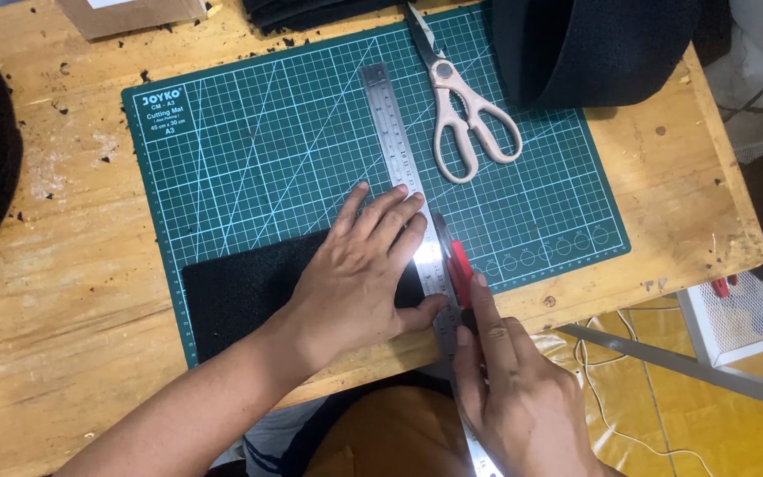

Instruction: The person aligns a metal ruler on a piece of black fabric placed on a green cutting mat. They then use a red utility knife to cut the fabric along the straight edge of the ruler.

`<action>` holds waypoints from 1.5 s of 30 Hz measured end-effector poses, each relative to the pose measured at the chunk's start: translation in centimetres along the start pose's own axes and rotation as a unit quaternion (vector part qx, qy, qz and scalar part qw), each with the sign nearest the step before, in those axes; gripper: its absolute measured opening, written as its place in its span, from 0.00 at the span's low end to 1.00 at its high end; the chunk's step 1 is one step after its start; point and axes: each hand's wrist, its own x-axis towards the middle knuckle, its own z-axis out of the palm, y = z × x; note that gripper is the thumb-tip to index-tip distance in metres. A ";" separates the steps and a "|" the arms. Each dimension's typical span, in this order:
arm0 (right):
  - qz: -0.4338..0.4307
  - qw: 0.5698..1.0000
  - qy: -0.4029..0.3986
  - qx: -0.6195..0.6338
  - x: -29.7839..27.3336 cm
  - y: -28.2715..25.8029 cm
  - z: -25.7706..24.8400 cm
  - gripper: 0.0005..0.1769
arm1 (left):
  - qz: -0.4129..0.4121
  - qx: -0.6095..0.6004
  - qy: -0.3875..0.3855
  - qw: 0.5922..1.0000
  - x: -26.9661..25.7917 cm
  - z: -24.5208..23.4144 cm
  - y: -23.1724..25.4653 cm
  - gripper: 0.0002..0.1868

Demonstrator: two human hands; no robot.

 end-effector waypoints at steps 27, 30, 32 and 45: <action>0.005 0.997 -0.078 -0.027 -0.3 0.5 0.2 0.33 | 0.005 0.027 0.019 0.999 0.0 0.1 0.1 0.44; 0.008 0.994 -0.092 -0.066 -0.6 0.5 0.4 0.34 | 0.003 0.026 0.000 1.000 0.0 0.3 0.0 0.45; -0.001 0.995 -0.089 -0.054 -0.5 0.5 0.1 0.34 | 0.001 0.027 0.002 1.000 0.0 0.5 0.0 0.46; 0.018 0.991 -0.119 -0.053 -2.2 0.9 0.1 0.37 | -0.002 0.043 -0.006 0.999 -0.1 0.7 -0.1 0.48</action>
